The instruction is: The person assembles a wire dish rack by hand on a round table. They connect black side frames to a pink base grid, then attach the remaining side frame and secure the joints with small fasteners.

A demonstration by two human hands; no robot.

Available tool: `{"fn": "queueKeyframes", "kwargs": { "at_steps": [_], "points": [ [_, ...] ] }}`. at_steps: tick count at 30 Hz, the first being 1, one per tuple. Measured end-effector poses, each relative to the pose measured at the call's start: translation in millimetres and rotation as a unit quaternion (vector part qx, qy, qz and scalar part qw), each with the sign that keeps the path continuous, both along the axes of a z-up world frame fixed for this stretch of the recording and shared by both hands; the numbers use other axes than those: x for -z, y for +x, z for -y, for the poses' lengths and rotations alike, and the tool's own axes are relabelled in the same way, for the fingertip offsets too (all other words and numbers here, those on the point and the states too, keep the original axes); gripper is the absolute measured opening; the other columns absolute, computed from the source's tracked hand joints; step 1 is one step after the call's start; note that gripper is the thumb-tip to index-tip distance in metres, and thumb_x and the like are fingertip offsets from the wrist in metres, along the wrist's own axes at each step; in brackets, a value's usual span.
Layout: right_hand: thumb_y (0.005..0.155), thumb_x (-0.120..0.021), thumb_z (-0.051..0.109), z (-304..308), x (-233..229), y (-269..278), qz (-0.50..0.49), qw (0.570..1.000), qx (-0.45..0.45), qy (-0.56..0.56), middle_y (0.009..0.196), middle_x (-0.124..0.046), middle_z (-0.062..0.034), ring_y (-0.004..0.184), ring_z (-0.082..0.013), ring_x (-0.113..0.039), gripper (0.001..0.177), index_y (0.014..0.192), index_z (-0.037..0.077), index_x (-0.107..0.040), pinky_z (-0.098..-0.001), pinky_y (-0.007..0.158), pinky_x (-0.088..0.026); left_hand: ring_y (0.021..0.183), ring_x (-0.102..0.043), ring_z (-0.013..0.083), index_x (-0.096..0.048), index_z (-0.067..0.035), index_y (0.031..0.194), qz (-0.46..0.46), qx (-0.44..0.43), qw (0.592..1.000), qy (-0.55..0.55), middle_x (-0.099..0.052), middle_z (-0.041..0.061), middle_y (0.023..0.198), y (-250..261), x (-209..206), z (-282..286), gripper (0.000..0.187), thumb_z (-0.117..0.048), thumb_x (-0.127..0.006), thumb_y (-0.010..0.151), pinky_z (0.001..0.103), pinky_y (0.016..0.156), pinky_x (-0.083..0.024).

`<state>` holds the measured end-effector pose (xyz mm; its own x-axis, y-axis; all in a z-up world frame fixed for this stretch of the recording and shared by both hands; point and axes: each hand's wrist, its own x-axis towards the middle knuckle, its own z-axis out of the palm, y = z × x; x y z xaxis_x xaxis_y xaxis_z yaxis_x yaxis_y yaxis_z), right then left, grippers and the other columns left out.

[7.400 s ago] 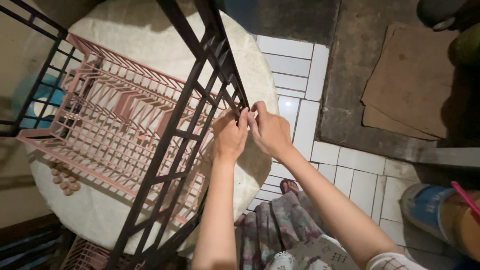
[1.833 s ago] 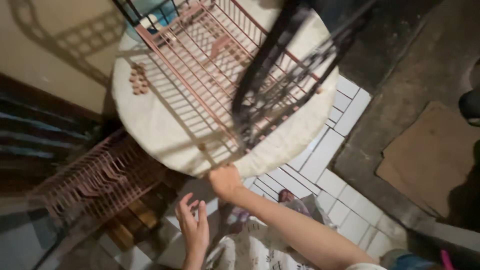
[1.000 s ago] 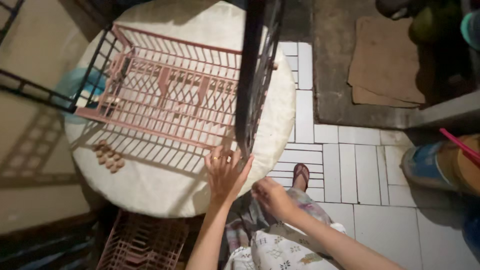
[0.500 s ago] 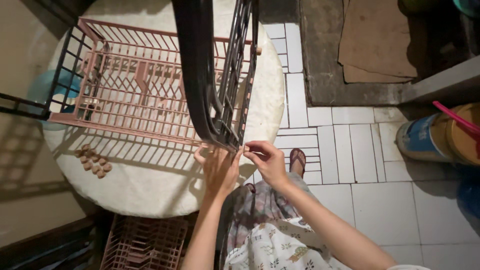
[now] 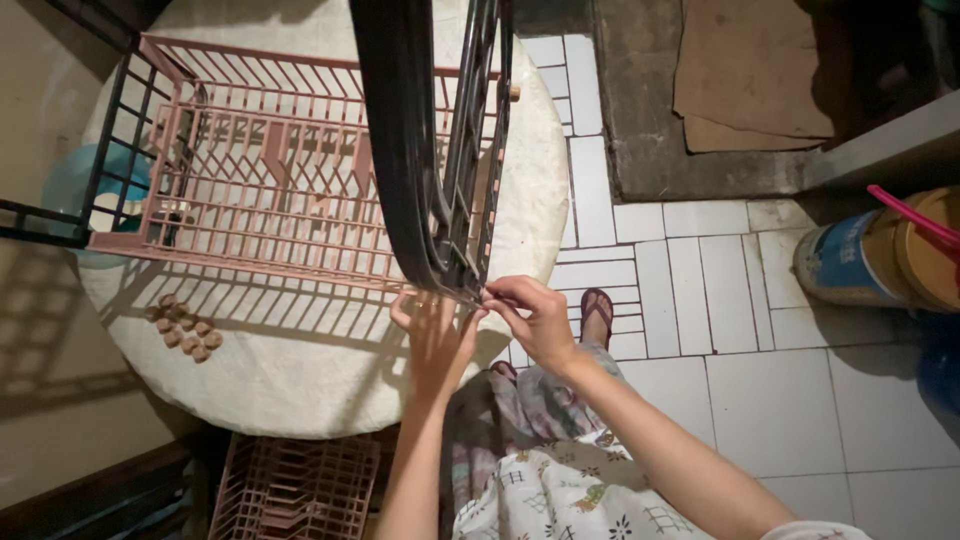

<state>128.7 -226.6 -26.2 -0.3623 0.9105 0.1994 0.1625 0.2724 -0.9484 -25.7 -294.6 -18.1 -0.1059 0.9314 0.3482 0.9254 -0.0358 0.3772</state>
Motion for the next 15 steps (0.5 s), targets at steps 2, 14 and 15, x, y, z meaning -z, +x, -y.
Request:
{"fn": "queueKeyframes", "kwargs": {
  "at_steps": [2,14,15],
  "points": [
    [0.093,-0.074,0.005,1,2,-2,0.019,0.999,0.009,-0.037,0.094,-0.078,-0.0101,0.085,-0.0156,-0.079,0.015,0.106,-0.001,-0.075,-0.0277,0.074,-0.063,0.125,-0.053,0.0259,-0.069,-0.015,0.114,-0.037,-0.009,0.999,0.014,-0.064,0.005,0.123,2,5,1,0.027,-0.026,-0.077,0.090,0.059,0.107,-0.027],
    [0.099,-0.061,0.026,-13,-22,6,0.213,0.973,-0.084,-0.006,0.095,-0.071,-0.0143,0.089,-0.0341,-0.068,0.027,0.115,0.003,-0.064,-0.0438,0.077,-0.052,0.133,-0.050,0.0258,-0.077,-0.024,0.109,-0.076,-0.005,0.996,0.038,-0.065,0.003,0.128,-3,23,0,0.024,-0.014,-0.075,0.088,0.056,0.107,-0.028],
    [0.099,-0.061,0.026,-13,-22,7,0.216,0.973,-0.082,0.028,0.095,-0.071,-0.0141,0.090,-0.0343,-0.068,0.027,0.114,0.004,-0.063,-0.0444,0.078,-0.051,0.133,-0.050,0.0262,-0.078,-0.027,0.110,-0.110,-0.004,0.993,0.051,-0.066,0.004,0.129,-3,23,-1,0.031,-0.009,-0.074,0.085,0.055,0.106,-0.029]
  ]
}}
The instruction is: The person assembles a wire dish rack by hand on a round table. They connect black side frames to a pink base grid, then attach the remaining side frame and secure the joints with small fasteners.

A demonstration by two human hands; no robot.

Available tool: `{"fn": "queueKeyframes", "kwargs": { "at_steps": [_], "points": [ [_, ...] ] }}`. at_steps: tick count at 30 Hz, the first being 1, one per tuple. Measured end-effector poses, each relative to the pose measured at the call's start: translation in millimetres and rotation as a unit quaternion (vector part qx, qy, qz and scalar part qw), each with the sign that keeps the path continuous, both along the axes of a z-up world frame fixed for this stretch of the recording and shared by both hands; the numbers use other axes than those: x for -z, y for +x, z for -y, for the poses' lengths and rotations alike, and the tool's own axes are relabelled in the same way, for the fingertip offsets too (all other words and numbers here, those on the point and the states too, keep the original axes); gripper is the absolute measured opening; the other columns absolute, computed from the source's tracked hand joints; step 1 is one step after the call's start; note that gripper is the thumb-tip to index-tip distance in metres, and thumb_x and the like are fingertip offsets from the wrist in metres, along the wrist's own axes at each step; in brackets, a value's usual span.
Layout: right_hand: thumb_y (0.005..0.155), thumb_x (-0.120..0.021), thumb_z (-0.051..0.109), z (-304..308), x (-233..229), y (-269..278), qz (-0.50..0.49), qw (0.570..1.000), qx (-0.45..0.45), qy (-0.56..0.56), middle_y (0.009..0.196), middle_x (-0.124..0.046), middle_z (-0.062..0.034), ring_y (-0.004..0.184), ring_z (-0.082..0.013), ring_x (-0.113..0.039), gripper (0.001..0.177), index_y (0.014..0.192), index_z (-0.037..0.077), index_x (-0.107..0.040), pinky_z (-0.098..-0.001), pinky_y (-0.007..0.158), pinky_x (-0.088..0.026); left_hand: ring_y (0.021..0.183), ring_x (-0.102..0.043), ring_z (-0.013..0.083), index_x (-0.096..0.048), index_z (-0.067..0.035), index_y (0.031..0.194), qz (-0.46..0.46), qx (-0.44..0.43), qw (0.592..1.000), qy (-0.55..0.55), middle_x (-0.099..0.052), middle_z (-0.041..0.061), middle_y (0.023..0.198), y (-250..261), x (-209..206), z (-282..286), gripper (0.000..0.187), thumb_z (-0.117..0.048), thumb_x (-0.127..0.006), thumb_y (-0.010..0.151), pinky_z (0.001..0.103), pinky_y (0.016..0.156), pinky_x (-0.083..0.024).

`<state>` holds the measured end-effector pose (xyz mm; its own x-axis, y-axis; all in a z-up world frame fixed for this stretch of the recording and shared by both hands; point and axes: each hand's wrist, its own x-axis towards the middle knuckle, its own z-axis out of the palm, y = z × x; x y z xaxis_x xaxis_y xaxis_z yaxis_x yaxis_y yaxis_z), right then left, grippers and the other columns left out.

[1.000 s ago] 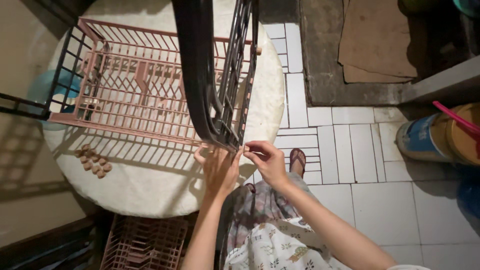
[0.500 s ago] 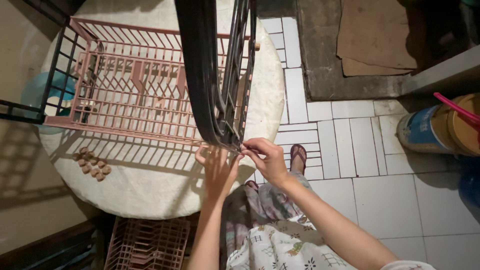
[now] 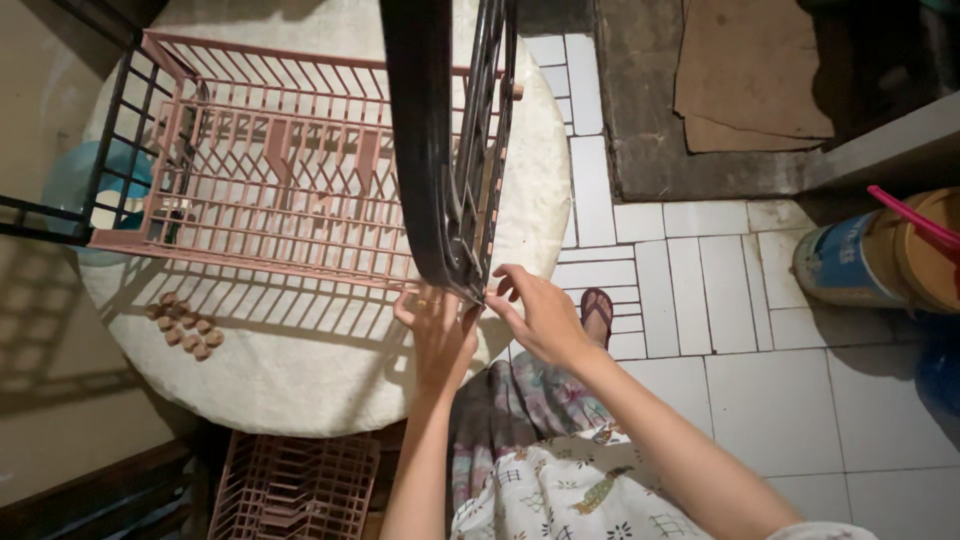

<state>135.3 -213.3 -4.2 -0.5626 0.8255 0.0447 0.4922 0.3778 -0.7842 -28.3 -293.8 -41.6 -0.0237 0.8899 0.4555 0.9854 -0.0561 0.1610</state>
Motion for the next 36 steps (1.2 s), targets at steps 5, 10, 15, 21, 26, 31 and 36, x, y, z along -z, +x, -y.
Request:
{"fn": "queueKeyframes", "kwargs": {
  "at_steps": [5,10,15,21,26,31,36],
  "points": [
    [0.100,-0.059,0.024,9,32,-8,-0.059,0.996,0.006,0.071,0.094,-0.066,-0.0162,0.085,-0.0369,-0.063,0.026,0.114,0.002,-0.061,-0.0458,0.078,-0.048,0.133,-0.050,0.0278,-0.069,-0.011,0.114,0.130,-0.019,0.991,-0.009,-0.063,0.008,0.129,4,1,0,0.033,-0.020,-0.081,0.085,0.058,0.108,-0.028],
    [0.115,-0.045,0.032,12,78,-19,-0.119,0.979,0.069,-0.149,0.080,-0.062,-0.0183,0.077,-0.0370,-0.058,0.040,0.101,0.001,-0.064,-0.0455,0.070,-0.047,0.131,-0.051,0.0283,-0.068,-0.004,0.114,0.141,-0.025,0.990,-0.018,-0.065,0.009,0.125,4,0,-3,0.042,-0.024,-0.084,0.080,0.057,0.110,-0.027],
    [0.114,-0.040,0.042,0,64,-14,-0.083,0.974,0.031,-0.208,0.076,-0.065,-0.0138,0.067,-0.0296,-0.059,0.052,0.096,-0.001,-0.064,-0.0407,0.064,-0.047,0.131,-0.049,0.0292,-0.071,-0.012,0.107,0.088,0.005,0.996,-0.014,-0.067,0.008,0.126,2,2,-3,0.031,-0.025,-0.084,0.082,0.056,0.109,-0.026],
    [0.098,-0.062,0.032,2,10,2,-0.034,0.992,-0.003,0.125,0.081,-0.070,-0.0087,0.064,-0.0260,-0.066,0.029,0.110,0.006,-0.061,-0.0390,0.065,-0.045,0.129,-0.052,0.0260,-0.074,-0.017,0.102,0.092,-0.078,0.991,-0.060,-0.069,0.001,0.122,12,4,-7,0.024,-0.020,-0.081,0.079,0.064,0.108,-0.021],
    [0.105,-0.059,0.027,7,37,-7,-0.038,0.976,0.014,0.215,0.078,-0.064,-0.0088,0.073,-0.0284,-0.063,0.019,0.097,0.010,-0.061,-0.0417,0.069,-0.041,0.136,-0.050,0.0280,-0.073,-0.012,0.108,0.142,-0.115,0.983,-0.002,-0.068,0.007,0.131,23,3,-10,0.035,-0.018,-0.077,0.073,0.061,0.109,-0.020],
    [0.113,-0.050,0.032,-2,60,-12,-0.143,0.951,0.029,-0.273,0.068,-0.059,-0.0100,0.064,-0.0274,-0.057,0.038,0.099,0.003,-0.068,-0.0371,0.065,-0.043,0.137,-0.052,0.0292,-0.072,-0.012,0.109,0.169,-0.129,0.977,0.020,-0.070,0.009,0.131,29,6,-13,0.033,-0.014,-0.075,0.075,0.061,0.113,-0.020],
    [0.099,-0.059,0.030,1,25,1,-0.017,0.999,-0.006,0.028,0.073,-0.068,-0.0073,0.065,-0.0266,-0.063,0.028,0.109,0.004,-0.062,-0.0377,0.070,-0.040,0.130,-0.053,0.0318,-0.071,-0.011,0.105,0.164,-0.114,0.979,0.025,-0.070,0.010,0.124,26,7,-11,0.027,-0.023,-0.080,0.082,0.063,0.108,-0.020]
  ]
}}
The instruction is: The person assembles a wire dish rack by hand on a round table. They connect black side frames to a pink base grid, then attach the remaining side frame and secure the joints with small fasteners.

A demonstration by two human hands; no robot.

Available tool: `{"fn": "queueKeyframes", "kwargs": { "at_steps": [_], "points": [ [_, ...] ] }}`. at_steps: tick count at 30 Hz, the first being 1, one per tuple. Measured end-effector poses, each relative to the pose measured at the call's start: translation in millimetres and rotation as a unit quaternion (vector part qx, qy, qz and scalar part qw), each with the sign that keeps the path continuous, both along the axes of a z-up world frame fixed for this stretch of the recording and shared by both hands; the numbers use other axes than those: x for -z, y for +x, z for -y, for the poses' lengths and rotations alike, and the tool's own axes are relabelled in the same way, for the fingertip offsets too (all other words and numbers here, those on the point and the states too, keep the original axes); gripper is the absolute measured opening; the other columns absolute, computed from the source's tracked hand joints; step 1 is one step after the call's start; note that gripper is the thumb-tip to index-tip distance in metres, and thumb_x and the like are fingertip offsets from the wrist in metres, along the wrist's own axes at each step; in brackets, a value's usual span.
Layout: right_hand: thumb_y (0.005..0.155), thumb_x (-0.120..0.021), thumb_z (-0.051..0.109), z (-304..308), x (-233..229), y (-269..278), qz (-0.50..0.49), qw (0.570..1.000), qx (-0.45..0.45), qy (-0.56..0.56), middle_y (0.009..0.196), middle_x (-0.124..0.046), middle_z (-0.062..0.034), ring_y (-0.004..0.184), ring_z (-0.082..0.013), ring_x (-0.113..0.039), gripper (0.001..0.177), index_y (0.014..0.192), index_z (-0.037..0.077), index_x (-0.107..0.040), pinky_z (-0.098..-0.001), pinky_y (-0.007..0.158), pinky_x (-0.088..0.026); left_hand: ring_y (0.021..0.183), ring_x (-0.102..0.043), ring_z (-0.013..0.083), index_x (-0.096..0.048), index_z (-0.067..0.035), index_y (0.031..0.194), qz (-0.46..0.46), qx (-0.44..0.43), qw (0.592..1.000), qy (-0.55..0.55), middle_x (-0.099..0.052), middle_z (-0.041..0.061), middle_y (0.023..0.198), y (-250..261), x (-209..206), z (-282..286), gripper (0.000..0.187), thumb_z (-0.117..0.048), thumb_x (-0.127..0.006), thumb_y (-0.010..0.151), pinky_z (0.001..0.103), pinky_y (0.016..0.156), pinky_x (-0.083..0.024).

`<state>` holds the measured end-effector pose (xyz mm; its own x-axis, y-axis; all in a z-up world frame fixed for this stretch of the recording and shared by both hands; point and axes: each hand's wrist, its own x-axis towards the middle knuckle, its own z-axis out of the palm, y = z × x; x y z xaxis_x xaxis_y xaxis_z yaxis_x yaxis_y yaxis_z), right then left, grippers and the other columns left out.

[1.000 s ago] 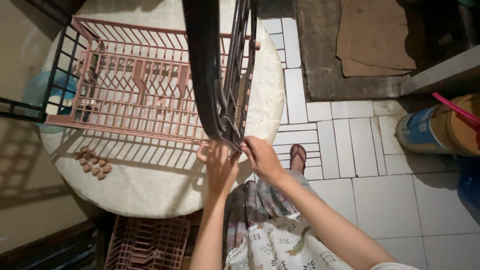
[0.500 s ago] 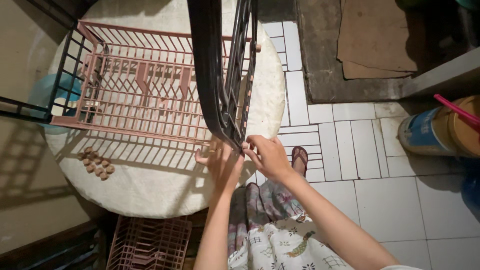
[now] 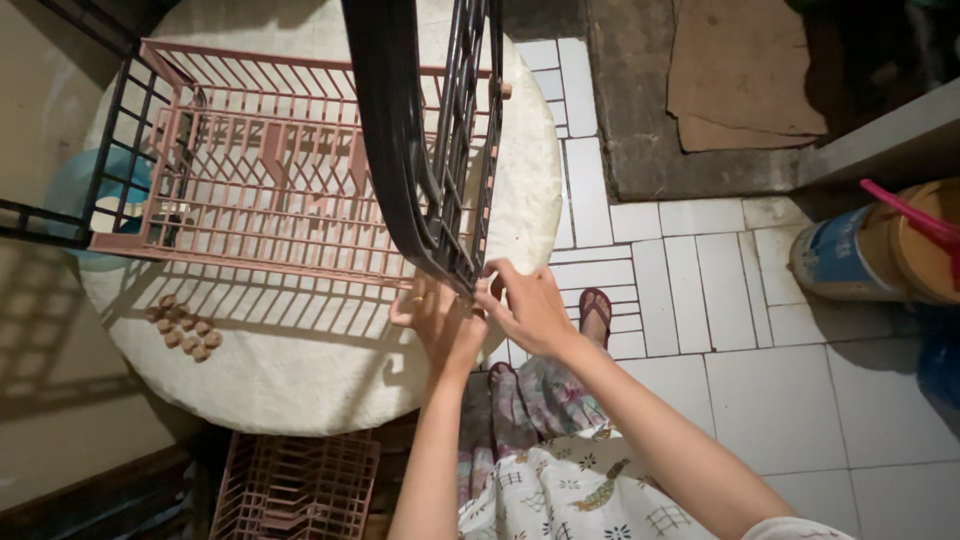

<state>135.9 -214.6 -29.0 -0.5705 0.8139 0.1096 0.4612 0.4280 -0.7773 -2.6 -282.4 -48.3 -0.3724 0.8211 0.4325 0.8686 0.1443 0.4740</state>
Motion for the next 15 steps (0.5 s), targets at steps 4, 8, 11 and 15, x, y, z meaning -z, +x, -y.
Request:
{"fn": "queueKeyframes", "kwargs": {
  "at_steps": [4,8,11,15],
  "points": [
    [0.099,-0.060,0.025,2,-12,-2,-0.039,0.993,-0.023,0.110,0.079,-0.069,-0.0083,0.069,-0.0279,-0.063,0.020,0.108,0.007,-0.061,-0.0378,0.078,-0.035,0.127,-0.054,0.0329,-0.071,-0.009,0.112,-0.032,-0.011,0.999,-0.030,-0.070,0.011,0.125,0,0,-2,0.038,-0.016,-0.075,0.075,0.061,0.106,-0.022],
    [0.108,-0.056,0.024,-1,9,-11,0.033,0.999,0.000,0.031,0.067,-0.062,-0.0128,0.068,-0.0325,-0.059,0.020,0.096,0.012,-0.065,-0.0368,0.084,-0.038,0.129,-0.054,0.0298,-0.070,-0.012,0.112,-0.019,-0.017,0.998,-0.055,-0.070,0.007,0.124,-1,-1,0,0.034,-0.016,-0.075,0.078,0.061,0.109,-0.022],
    [0.114,-0.051,0.029,-5,19,-14,-0.006,0.995,0.016,-0.097,0.079,-0.065,-0.0140,0.079,-0.0312,-0.064,0.029,0.099,0.013,-0.069,-0.0341,0.075,-0.042,0.128,-0.054,0.0304,-0.070,-0.011,0.113,0.007,-0.017,0.998,-0.055,-0.069,0.009,0.123,-1,-2,-4,0.039,-0.016,-0.074,0.075,0.060,0.111,-0.022],
    [0.107,-0.052,0.030,6,6,-10,0.013,0.996,0.037,-0.081,0.076,-0.067,-0.0089,0.074,-0.0272,-0.065,0.024,0.104,0.009,-0.064,-0.0406,0.078,-0.039,0.127,-0.055,0.0296,-0.069,-0.011,0.112,-0.019,-0.012,0.999,-0.037,-0.069,0.008,0.123,1,-5,-1,0.032,-0.016,-0.074,0.081,0.060,0.109,-0.023]
  ]
}}
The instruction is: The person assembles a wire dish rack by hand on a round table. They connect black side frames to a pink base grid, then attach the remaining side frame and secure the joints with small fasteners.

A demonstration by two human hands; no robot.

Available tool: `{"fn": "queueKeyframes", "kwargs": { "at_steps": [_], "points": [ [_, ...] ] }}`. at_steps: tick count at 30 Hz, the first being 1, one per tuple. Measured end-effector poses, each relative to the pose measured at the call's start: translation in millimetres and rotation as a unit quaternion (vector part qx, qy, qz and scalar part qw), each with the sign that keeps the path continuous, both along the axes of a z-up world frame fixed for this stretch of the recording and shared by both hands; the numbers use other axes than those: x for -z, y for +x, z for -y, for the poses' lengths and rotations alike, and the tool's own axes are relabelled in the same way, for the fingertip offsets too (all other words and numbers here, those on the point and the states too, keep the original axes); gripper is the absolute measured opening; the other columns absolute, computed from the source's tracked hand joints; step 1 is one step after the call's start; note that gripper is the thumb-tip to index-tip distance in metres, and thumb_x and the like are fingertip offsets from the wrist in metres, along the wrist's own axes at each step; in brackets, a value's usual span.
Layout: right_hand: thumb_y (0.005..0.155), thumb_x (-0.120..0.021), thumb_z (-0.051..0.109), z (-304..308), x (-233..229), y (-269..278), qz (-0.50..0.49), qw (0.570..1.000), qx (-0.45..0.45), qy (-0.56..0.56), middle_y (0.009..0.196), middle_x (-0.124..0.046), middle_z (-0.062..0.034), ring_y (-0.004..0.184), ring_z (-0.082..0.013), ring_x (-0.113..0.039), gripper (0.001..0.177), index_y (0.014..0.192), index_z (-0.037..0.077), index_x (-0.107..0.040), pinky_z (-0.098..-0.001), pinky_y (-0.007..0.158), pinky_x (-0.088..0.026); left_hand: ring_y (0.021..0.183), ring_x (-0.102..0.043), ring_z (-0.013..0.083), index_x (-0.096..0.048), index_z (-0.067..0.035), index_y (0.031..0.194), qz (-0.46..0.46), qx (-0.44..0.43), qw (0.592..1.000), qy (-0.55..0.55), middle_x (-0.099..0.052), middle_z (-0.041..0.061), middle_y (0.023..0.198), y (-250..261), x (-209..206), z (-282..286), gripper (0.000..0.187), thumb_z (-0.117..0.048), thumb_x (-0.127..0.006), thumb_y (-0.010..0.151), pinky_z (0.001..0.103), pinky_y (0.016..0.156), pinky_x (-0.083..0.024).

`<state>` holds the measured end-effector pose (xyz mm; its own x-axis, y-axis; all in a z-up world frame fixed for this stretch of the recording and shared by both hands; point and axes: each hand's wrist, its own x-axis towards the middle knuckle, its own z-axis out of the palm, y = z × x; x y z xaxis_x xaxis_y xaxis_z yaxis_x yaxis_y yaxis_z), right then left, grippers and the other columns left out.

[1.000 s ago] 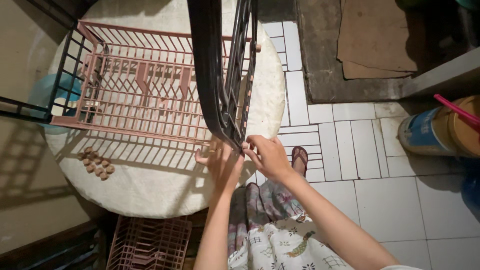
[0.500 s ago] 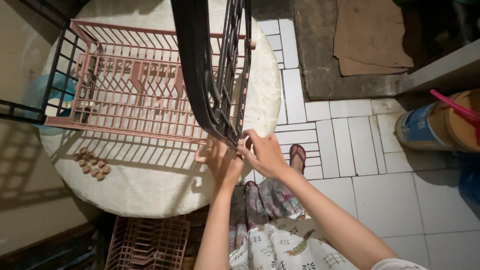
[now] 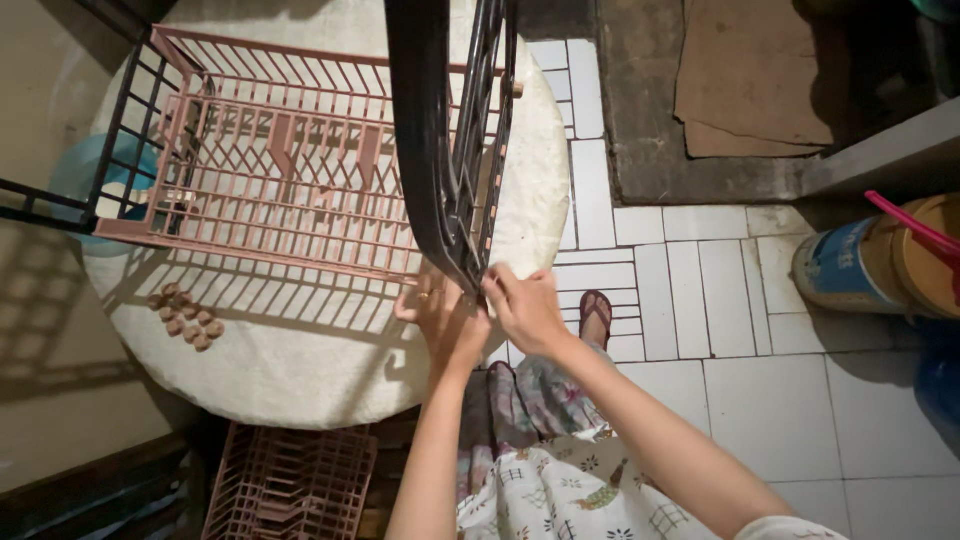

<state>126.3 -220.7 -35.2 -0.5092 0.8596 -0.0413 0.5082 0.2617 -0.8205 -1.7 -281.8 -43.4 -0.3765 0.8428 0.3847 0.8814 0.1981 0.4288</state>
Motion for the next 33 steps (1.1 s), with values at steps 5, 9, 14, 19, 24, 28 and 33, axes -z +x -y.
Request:
{"fn": "queueKeyframes", "kwargs": {
  "at_steps": [5,9,14,19,24,28,33],
  "points": [
    [0.098,-0.059,0.025,8,-18,-2,0.005,0.975,-0.008,0.220,0.077,-0.068,-0.0048,0.074,-0.0239,-0.067,0.023,0.109,0.006,-0.062,-0.0502,0.085,-0.028,0.128,-0.055,0.0312,-0.069,-0.011,0.108,0.000,0.011,1.000,0.019,-0.069,0.011,0.125,1,-4,-2,0.032,-0.019,-0.075,0.078,0.061,0.105,-0.023],
    [0.105,-0.053,0.024,6,-1,-9,-0.024,0.983,0.016,0.181,0.073,-0.066,-0.0036,0.071,-0.0235,-0.064,0.016,0.102,0.013,-0.064,-0.0457,0.087,-0.029,0.125,-0.055,0.0316,-0.067,-0.007,0.115,0.005,-0.003,1.000,0.014,-0.069,0.012,0.123,-1,-4,-3,0.036,-0.017,-0.075,0.081,0.062,0.106,-0.023],
    [0.112,-0.041,0.035,6,44,-14,-0.052,0.994,0.091,-0.031,0.060,-0.060,-0.0024,0.056,-0.0195,-0.058,0.043,0.086,0.016,-0.069,-0.0379,0.079,-0.039,0.125,-0.056,0.0331,-0.066,-0.006,0.115,0.033,0.009,0.999,-0.036,-0.070,0.013,0.117,0,-2,-1,0.038,-0.013,-0.075,0.078,0.062,0.107,-0.023],
    [0.117,-0.037,0.044,-13,47,-2,-0.123,0.942,0.054,-0.309,0.065,-0.054,-0.0003,0.057,-0.0154,-0.047,0.056,0.087,0.005,-0.064,-0.0445,0.069,-0.035,0.127,-0.055,0.0321,-0.066,-0.008,0.114,0.036,0.015,0.999,-0.034,-0.070,0.013,0.120,-3,-2,1,0.037,-0.015,-0.077,0.079,0.062,0.108,-0.022],
    [0.101,-0.054,0.031,3,3,8,0.004,0.991,-0.004,0.134,0.075,-0.069,-0.0027,0.067,-0.0215,-0.065,0.028,0.113,0.006,-0.060,-0.0494,0.088,-0.030,0.132,-0.053,0.0300,-0.068,-0.013,0.111,0.012,0.039,0.998,-0.042,-0.070,0.007,0.126,-5,1,0,0.032,-0.016,-0.078,0.081,0.062,0.113,-0.022],
    [0.101,-0.058,0.022,2,-9,-3,-0.032,0.973,-0.020,0.229,0.090,-0.069,-0.0043,0.082,-0.0232,-0.065,0.021,0.117,0.010,-0.061,-0.0485,0.092,-0.030,0.132,-0.052,0.0326,-0.068,-0.008,0.117,-0.005,0.027,0.999,-0.024,-0.068,0.011,0.128,-6,5,1,0.041,-0.012,-0.075,0.076,0.062,0.107,-0.022],
    [0.105,-0.052,0.021,9,3,-14,-0.045,0.985,0.034,0.165,0.081,-0.067,-0.0029,0.078,-0.0229,-0.065,0.014,0.108,0.012,-0.062,-0.0469,0.091,-0.029,0.129,-0.054,0.0322,-0.067,-0.008,0.115,-0.016,0.026,0.999,-0.014,-0.068,0.012,0.128,-7,8,0,0.034,-0.012,-0.074,0.081,0.062,0.107,-0.023]
  ]
}}
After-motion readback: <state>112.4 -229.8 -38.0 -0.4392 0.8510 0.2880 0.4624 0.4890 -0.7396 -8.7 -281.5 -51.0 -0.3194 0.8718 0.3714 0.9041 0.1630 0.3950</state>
